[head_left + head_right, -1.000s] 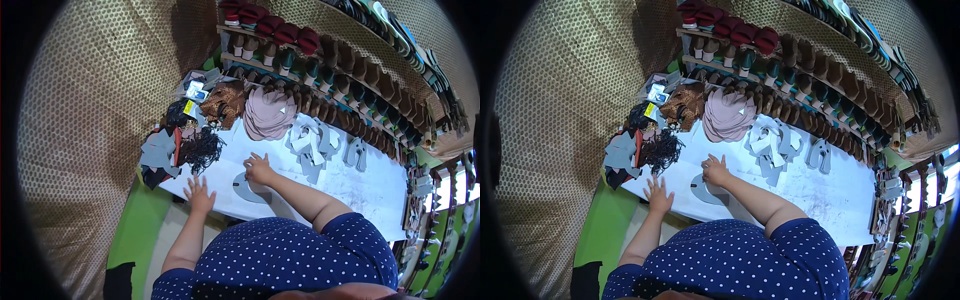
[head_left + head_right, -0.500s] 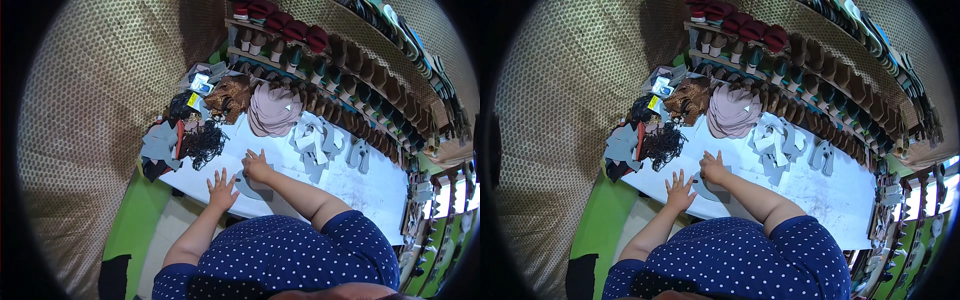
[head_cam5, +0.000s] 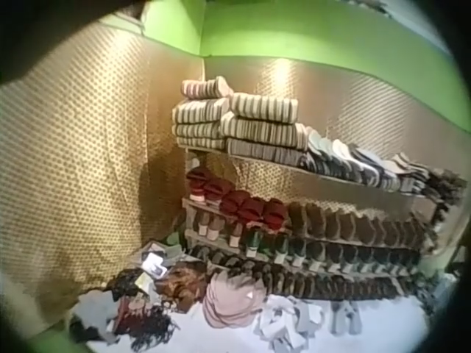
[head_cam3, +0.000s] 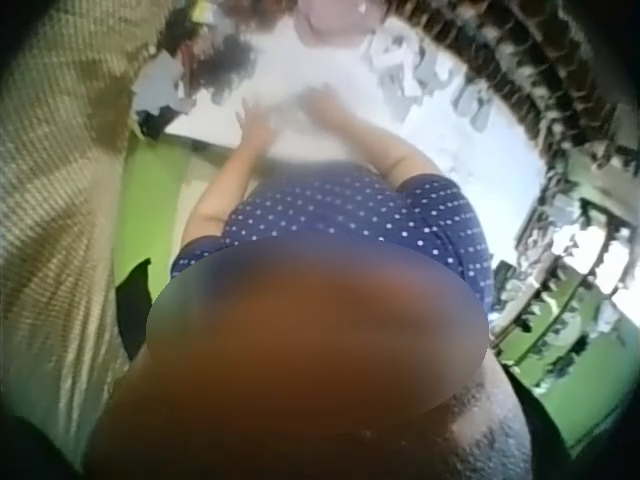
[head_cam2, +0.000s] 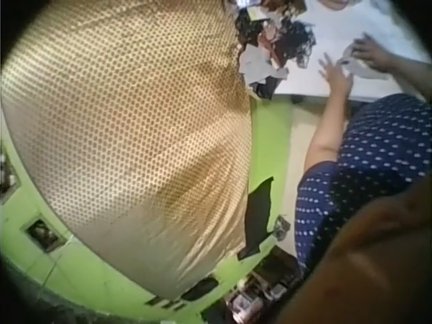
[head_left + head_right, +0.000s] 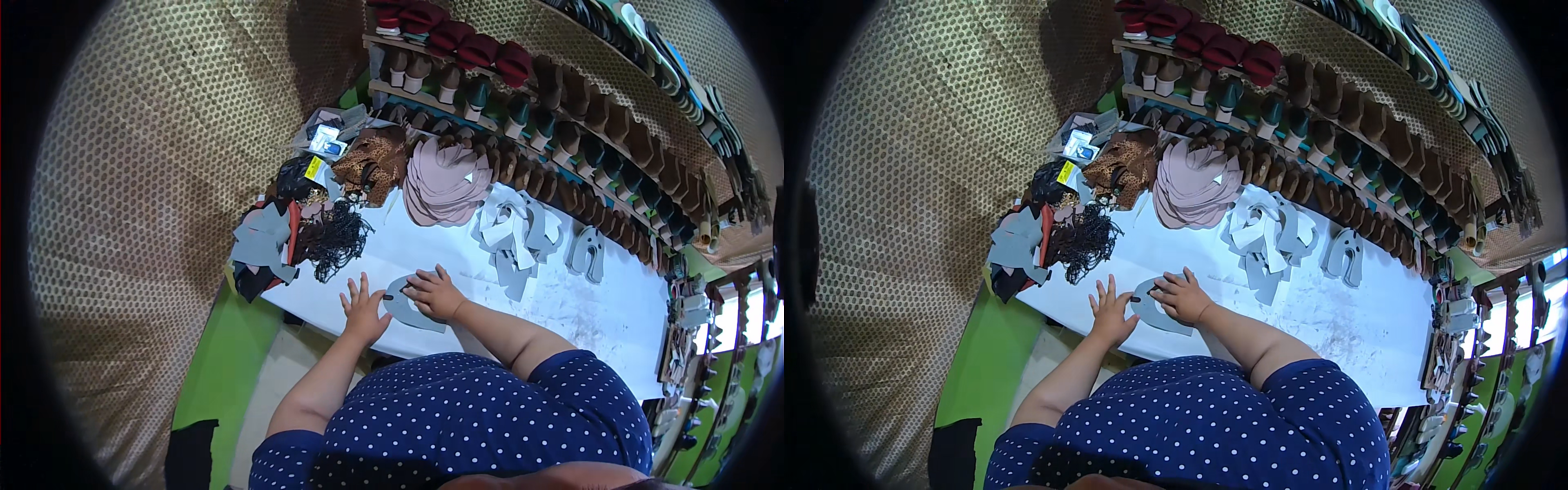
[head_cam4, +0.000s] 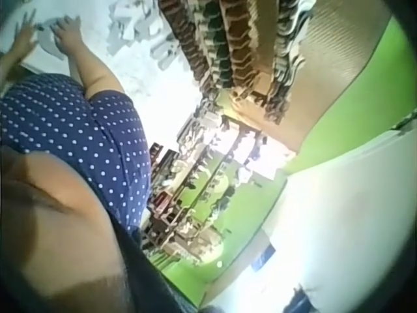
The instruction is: Sorting and arranging grey shoe component pieces on a workbench in a production facility.
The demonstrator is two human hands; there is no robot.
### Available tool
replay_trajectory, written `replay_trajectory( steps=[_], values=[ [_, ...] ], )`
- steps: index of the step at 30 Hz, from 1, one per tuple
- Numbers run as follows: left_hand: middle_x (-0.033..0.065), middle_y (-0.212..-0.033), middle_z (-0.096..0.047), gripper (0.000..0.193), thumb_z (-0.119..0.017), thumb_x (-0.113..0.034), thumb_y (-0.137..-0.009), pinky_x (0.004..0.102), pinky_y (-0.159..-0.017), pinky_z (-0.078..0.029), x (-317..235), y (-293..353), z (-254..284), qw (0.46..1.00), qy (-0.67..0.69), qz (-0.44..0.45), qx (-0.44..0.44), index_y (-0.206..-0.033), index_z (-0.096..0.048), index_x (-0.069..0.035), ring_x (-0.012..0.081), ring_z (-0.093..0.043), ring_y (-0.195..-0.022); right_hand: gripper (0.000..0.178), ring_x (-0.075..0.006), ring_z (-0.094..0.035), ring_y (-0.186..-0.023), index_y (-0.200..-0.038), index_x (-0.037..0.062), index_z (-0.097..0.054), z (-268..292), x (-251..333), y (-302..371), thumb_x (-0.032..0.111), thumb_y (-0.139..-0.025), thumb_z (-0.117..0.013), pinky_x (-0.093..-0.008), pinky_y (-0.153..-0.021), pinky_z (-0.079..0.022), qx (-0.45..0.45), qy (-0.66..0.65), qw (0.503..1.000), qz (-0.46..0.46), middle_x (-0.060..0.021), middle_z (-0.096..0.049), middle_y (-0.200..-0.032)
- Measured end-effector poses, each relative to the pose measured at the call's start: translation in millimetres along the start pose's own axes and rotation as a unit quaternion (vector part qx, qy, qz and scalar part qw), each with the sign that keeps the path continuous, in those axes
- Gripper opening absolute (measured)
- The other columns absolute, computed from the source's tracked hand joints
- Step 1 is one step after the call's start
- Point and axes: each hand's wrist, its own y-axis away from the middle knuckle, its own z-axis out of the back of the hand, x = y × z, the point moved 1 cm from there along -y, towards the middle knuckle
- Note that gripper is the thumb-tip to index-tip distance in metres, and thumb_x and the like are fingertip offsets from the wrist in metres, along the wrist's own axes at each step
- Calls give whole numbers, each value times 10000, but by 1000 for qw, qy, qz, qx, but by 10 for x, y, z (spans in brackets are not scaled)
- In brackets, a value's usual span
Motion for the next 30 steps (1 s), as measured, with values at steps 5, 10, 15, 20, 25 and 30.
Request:
replay_trajectory(
  steps=[5, 10, 15, 20, 25, 30],
  values=[
    [226, -1679, -84, 362, -733, -357, -851, 698, -1161, 24, -145, -144, 31, 993, 98, 50, -36, -1146, -715, -148, 476, 33, -1538, 486, -297, -424, -1407, -1369, 297, -600, 93, 53, -56, 361, -890, -650, -683, -1126, -251, 22, -15, 1000, -2, -38, -519, -1465],
    [238, -1659, -176, 245, -723, -355, -860, 702, -1156, 29, -214, -254, -6, 991, 82, 68, -76, -916, -778, -123, 478, 16, -1537, 496, -309, -417, -1410, -1378, 287, -592, 81, 35, -60, 378, -893, -642, -685, -1121, -256, 24, -24, 999, 0, -59, -509, -1473],
    [193, -1664, -198, 220, -728, -353, -862, 711, -1159, -17, -201, -306, -17, 992, 68, 78, -71, -960, -774, -162, 474, -38, -1534, 455, -272, -438, -1395, -1371, 265, -603, -58, -37, -50, 357, -925, -606, -673, -1143, -211, -15, -87, 995, -52, -17, -581, -1400],
    [207, -1667, -177, 190, -742, -297, -858, 693, -1164, 8, -38, -281, -126, 991, 62, 15, -121, -962, -740, -138, 470, -37, -1538, 300, -254, -466, -1367, -1190, 250, -717, -63, 47, -213, 328, -911, -639, -688, -1141, -192, -12, -112, 984, -138, 15, -636, -1297],
    [205, -1656, -210, 238, -746, -289, -848, 687, -1173, -19, 5, -290, -210, 988, 18, -43, -146, -1004, -699, -116, 461, -88, -1535, 145, -265, -462, -1367, -955, 201, -772, -51, 110, -365, 262, -838, -712, -725, -1124, -199, -30, -114, 978, -173, 14, -641, -1259],
    [206, -1648, -233, 261, -742, -281, -843, 694, -1169, -31, -5, -300, -201, 989, 15, -48, -140, -1028, -680, -108, 461, -105, -1533, 105, -299, -401, -1424, -886, 154, -749, -104, 59, -476, 222, -810, -725, -780, -1108, -177, -5, -134, 970, -202, 3, -617, -1301]
  ],
)
